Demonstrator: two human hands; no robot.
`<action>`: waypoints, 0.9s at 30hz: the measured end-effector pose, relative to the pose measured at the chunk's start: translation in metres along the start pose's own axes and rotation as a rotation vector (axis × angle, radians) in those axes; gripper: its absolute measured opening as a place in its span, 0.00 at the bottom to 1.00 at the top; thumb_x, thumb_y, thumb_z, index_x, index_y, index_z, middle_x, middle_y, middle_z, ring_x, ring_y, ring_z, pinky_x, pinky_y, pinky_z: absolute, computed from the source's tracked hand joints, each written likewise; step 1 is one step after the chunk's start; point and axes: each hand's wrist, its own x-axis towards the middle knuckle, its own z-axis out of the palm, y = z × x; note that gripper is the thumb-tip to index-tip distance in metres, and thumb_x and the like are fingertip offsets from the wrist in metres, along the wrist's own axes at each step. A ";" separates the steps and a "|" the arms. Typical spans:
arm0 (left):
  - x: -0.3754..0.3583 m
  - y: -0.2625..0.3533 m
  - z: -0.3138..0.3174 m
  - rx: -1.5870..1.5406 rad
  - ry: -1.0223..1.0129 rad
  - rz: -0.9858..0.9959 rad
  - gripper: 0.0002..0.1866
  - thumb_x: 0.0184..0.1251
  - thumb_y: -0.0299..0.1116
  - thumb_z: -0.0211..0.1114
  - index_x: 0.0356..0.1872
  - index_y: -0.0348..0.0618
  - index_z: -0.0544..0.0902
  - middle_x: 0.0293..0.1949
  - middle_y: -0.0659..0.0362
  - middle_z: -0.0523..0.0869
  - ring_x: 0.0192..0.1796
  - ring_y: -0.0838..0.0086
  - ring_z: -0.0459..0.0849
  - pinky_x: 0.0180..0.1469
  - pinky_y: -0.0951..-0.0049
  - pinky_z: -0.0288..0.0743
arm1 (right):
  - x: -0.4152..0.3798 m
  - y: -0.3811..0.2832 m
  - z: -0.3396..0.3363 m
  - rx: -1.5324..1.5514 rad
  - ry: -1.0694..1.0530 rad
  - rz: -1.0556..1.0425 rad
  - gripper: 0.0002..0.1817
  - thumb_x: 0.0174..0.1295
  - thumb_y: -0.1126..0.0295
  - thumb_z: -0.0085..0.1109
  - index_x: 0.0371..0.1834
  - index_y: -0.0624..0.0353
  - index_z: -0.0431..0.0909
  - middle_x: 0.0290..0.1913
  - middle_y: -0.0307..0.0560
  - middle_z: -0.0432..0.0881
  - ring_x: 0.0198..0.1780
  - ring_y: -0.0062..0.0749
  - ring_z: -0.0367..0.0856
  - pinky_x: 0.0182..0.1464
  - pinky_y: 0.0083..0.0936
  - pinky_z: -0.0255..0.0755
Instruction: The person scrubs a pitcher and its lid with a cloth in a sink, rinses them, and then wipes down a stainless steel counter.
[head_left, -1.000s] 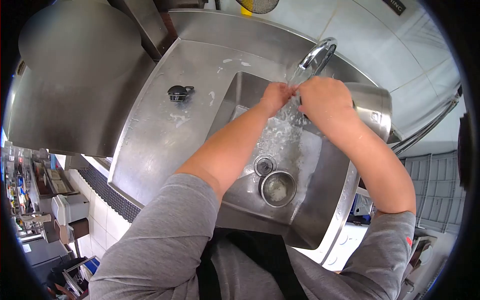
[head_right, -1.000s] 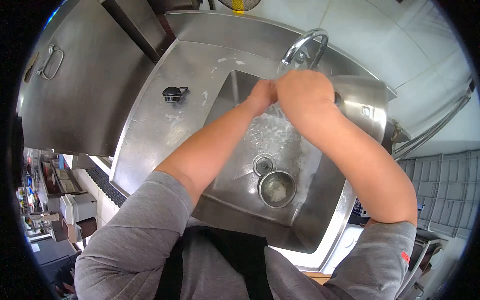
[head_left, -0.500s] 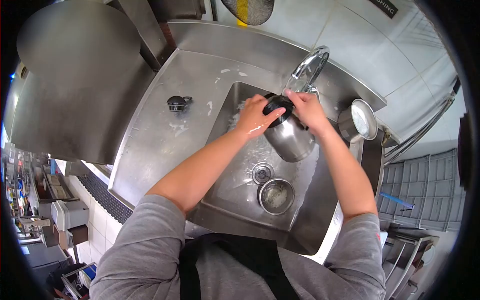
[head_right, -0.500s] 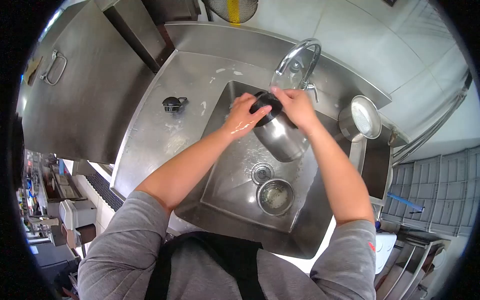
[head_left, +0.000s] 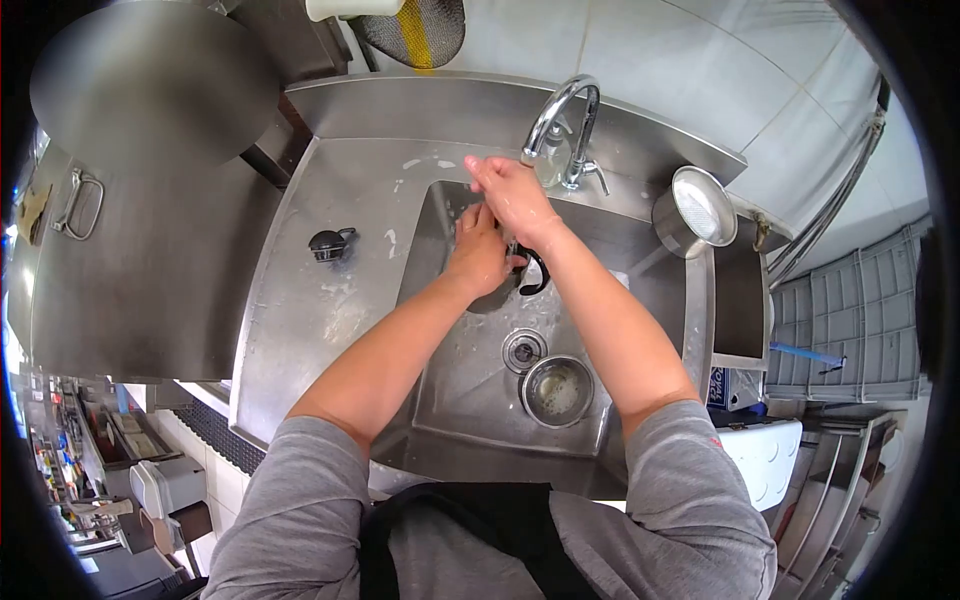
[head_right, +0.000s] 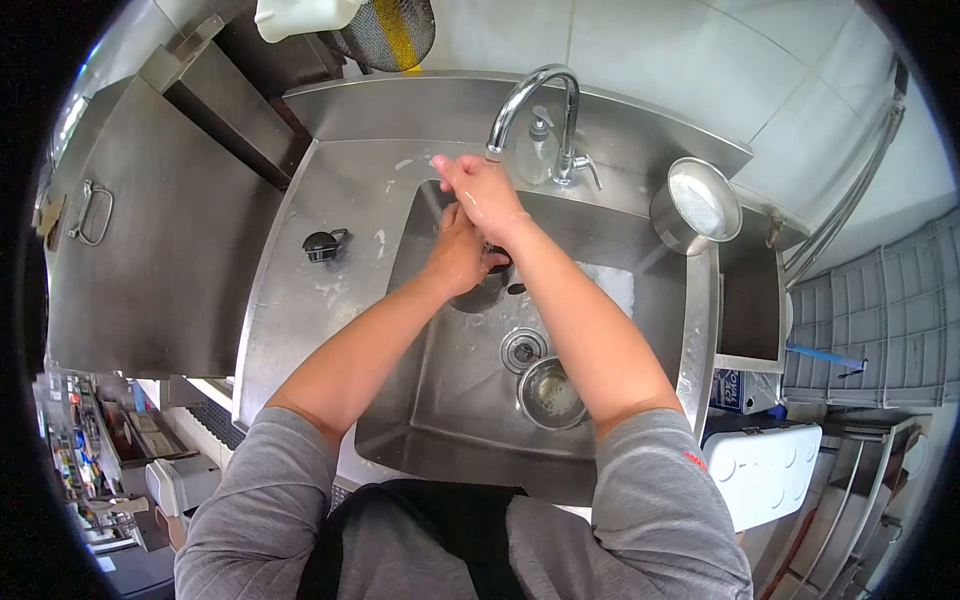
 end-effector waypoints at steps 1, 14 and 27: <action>-0.001 0.003 -0.005 0.029 -0.040 -0.081 0.21 0.56 0.40 0.72 0.47 0.39 0.84 0.68 0.44 0.60 0.71 0.47 0.55 0.71 0.55 0.56 | -0.002 0.000 -0.002 -0.142 0.020 -0.076 0.13 0.68 0.62 0.57 0.40 0.63 0.79 0.24 0.35 0.73 0.26 0.18 0.67 0.29 0.19 0.63; 0.012 0.010 -0.014 -0.423 0.088 -0.021 0.19 0.49 0.38 0.76 0.37 0.37 0.82 0.66 0.42 0.62 0.65 0.49 0.69 0.65 0.59 0.67 | -0.029 0.097 -0.113 0.028 0.316 -0.102 0.18 0.69 0.58 0.55 0.52 0.61 0.79 0.54 0.43 0.79 0.54 0.33 0.76 0.56 0.24 0.68; 0.014 0.007 -0.005 -0.719 0.495 -0.139 0.15 0.39 0.32 0.75 0.25 0.35 0.80 0.51 0.50 0.79 0.53 0.59 0.79 0.54 0.66 0.73 | -0.091 0.164 -0.094 1.067 -0.313 0.320 0.30 0.66 0.47 0.48 0.64 0.55 0.70 0.63 0.50 0.74 0.64 0.45 0.71 0.68 0.48 0.62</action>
